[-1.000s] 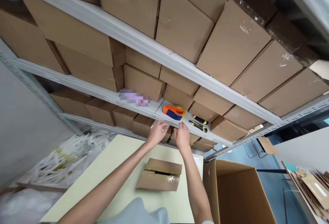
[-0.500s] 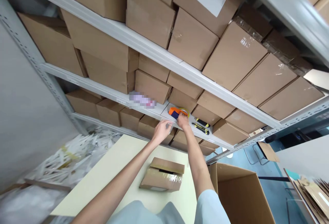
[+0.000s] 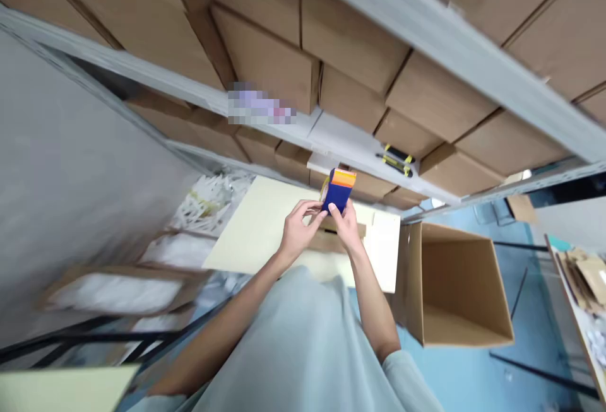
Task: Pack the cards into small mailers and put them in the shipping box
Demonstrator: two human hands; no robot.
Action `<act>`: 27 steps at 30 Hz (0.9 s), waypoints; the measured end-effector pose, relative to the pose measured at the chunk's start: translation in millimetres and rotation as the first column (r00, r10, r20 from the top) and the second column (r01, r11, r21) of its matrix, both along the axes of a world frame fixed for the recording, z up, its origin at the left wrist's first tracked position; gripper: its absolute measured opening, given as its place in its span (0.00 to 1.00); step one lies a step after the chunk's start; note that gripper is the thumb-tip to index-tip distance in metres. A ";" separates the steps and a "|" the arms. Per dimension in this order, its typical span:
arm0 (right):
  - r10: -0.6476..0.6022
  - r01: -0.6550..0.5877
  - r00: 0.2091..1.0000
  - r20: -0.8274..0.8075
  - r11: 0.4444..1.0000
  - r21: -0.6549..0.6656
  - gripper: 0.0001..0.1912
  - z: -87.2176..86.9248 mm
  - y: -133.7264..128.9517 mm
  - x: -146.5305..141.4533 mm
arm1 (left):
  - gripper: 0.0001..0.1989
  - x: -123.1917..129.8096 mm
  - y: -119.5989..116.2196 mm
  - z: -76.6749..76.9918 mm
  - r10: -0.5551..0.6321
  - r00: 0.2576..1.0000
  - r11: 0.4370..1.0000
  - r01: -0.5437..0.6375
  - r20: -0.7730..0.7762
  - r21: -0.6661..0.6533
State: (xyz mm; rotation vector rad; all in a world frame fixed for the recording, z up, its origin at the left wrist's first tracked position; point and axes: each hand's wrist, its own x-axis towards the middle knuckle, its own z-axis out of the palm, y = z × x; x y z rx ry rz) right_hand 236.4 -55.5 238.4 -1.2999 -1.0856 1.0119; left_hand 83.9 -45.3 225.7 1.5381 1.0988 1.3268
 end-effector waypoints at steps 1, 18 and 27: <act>-0.006 0.006 0.999 -0.036 1.000 -0.018 0.32 -0.8 -15.7 -6.8 | 0.09 -2.2 -12.3 -0.5 0.002 1.000 1.000 -0.002 0.002 -0.014; 0.065 -0.056 0.985 0.161 0.997 -0.061 0.28 7.8 -97.9 4.8 | 0.16 -31.3 -48.2 61.7 -0.136 0.964 0.991 0.130 -0.228 -0.043; 0.212 -0.216 0.841 0.498 0.975 -0.049 0.20 7.5 -122.0 42.1 | 0.08 -30.9 -8.1 122.4 -0.308 0.898 0.947 0.320 -0.313 -0.013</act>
